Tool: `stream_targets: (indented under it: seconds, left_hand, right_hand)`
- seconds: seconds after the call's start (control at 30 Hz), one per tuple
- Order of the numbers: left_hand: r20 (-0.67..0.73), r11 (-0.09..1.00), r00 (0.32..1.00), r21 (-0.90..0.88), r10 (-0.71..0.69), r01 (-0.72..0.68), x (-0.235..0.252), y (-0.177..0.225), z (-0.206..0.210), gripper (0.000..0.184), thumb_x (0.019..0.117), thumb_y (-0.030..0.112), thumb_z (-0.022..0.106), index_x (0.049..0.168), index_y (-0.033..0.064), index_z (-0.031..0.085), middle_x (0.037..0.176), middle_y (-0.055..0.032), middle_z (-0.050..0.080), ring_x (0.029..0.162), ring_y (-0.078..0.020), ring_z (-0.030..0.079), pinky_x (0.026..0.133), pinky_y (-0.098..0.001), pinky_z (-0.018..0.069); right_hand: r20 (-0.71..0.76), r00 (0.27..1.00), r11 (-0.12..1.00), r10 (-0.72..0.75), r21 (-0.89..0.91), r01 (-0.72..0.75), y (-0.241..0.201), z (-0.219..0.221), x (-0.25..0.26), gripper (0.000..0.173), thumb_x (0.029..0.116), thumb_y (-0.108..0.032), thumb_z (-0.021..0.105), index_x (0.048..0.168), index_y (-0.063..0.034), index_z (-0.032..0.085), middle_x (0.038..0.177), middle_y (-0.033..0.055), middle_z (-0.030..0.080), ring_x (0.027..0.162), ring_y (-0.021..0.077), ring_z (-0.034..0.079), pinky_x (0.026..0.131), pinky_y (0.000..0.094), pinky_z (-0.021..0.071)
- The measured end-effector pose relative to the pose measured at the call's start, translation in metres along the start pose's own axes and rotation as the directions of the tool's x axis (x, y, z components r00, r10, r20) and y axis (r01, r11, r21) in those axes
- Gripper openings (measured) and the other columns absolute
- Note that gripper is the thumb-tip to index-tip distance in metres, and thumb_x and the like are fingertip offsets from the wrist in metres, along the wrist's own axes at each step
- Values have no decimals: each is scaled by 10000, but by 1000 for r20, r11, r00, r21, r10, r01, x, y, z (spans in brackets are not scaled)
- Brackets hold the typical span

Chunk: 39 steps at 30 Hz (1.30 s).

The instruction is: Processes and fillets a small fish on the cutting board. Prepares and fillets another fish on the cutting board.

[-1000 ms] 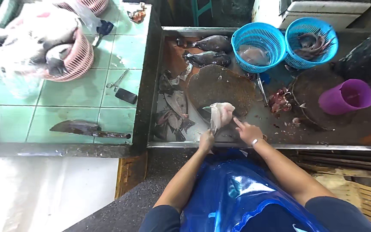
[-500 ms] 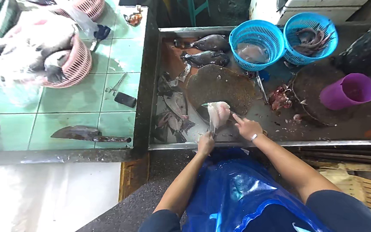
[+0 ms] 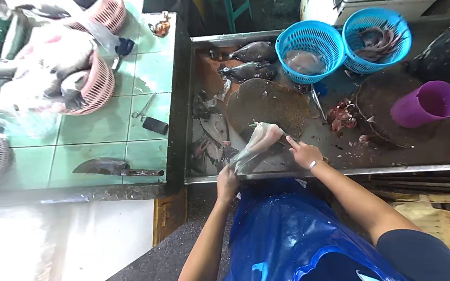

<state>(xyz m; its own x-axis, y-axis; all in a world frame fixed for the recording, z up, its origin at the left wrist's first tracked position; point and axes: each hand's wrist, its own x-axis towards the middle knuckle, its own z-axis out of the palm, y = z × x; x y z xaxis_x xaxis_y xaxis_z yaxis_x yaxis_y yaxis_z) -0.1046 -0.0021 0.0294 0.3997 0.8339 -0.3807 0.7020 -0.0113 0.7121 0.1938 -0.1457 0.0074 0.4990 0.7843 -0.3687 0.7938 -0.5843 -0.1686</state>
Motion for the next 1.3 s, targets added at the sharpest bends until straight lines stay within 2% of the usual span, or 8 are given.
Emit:
stream_targets:
  seconds: [0.3, 0.47, 0.6, 0.73, 0.93, 1.03, 1.17, 1.3]
  left_hand:
    - [-60, 964, 963, -41, 262, -264, 8, 136, -49, 376, 1123, 277, 345, 1231, 67, 638, 807, -125, 656, 588, -224, 619, 562, -449, 555]
    - [-52, 978, 980, -72, 190, -194, 136, 225, -16, 509, 997, 459, 575, 1352, 93, 578, 1222, -209, 652, 1085, -334, 652, 923, -558, 536]
    - [103, 944, 943, -140, 315, -300, 150, 257, 69, 826, 906, 402, 747, 1574, 110, 360, 1571, -250, 402, 1441, -411, 411, 1142, -612, 397]
    - [471, 887, 765, -357, 440, -291, 84, 265, 161, 622, 922, 315, 759, 1444, 69, 526, 1345, -150, 640, 1213, -244, 635, 1044, -476, 526]
    - [348, 875, 803, -193, 484, -444, 55, 236, 187, 247, 938, 256, 756, 1071, 50, 726, 913, -96, 751, 772, -195, 725, 746, -438, 620]
    - [296, 577, 614, 208, 732, -789, 44, 235, 166, 141, 931, 192, 745, 976, 59, 765, 949, -79, 751, 854, -209, 730, 794, -469, 611]
    - [294, -21, 65, 283, 953, -959, 49, 205, 159, 142, 941, 117, 683, 1017, 145, 799, 993, -64, 766, 868, -236, 726, 744, -398, 606]
    - [369, -133, -41, 227, 929, -965, 30, 196, 144, 140, 944, 79, 671, 1013, 113, 787, 1017, -71, 772, 824, -241, 706, 721, -394, 580]
  right_hand:
    - [-140, 989, 977, 49, 211, -19, 31, -23, -37, 496, 1095, -472, 368, 1591, -451, 360, 1157, 161, 728, 980, 398, 720, 815, 619, 568]
    - [-235, 954, 963, 186, 238, -129, 69, -59, -61, 505, 1094, -444, 389, 1597, -402, 375, 1189, 184, 720, 1004, 418, 719, 833, 632, 561]
    - [-315, 914, 955, 258, 225, -192, 108, -66, -73, 500, 1091, -493, 374, 1585, -420, 390, 1212, 192, 709, 984, 413, 722, 816, 616, 567]
    - [-361, 898, 950, 252, 271, -157, 142, -56, -88, 501, 1085, -488, 382, 1571, -382, 438, 1218, 196, 715, 978, 413, 726, 814, 597, 575]
    - [-431, 893, 985, 128, 158, -65, 197, -12, -98, 463, 1087, -446, 399, 1535, -381, 498, 1111, 186, 730, 913, 398, 725, 737, 563, 584]
    - [-430, 903, 999, -7, 37, 25, 222, 15, -95, 446, 1079, -391, 433, 1517, -387, 519, 1064, 198, 731, 894, 428, 712, 700, 581, 555]
    - [-310, 949, 997, -62, 32, 76, 249, 32, -106, 443, 1095, -387, 405, 1530, -398, 493, 1100, 230, 717, 927, 467, 698, 724, 618, 543]
    - [-268, 963, 994, 18, 111, 12, 278, 42, -123, 466, 1094, -380, 435, 1560, -383, 455, 1036, 232, 706, 856, 464, 694, 665, 607, 543]
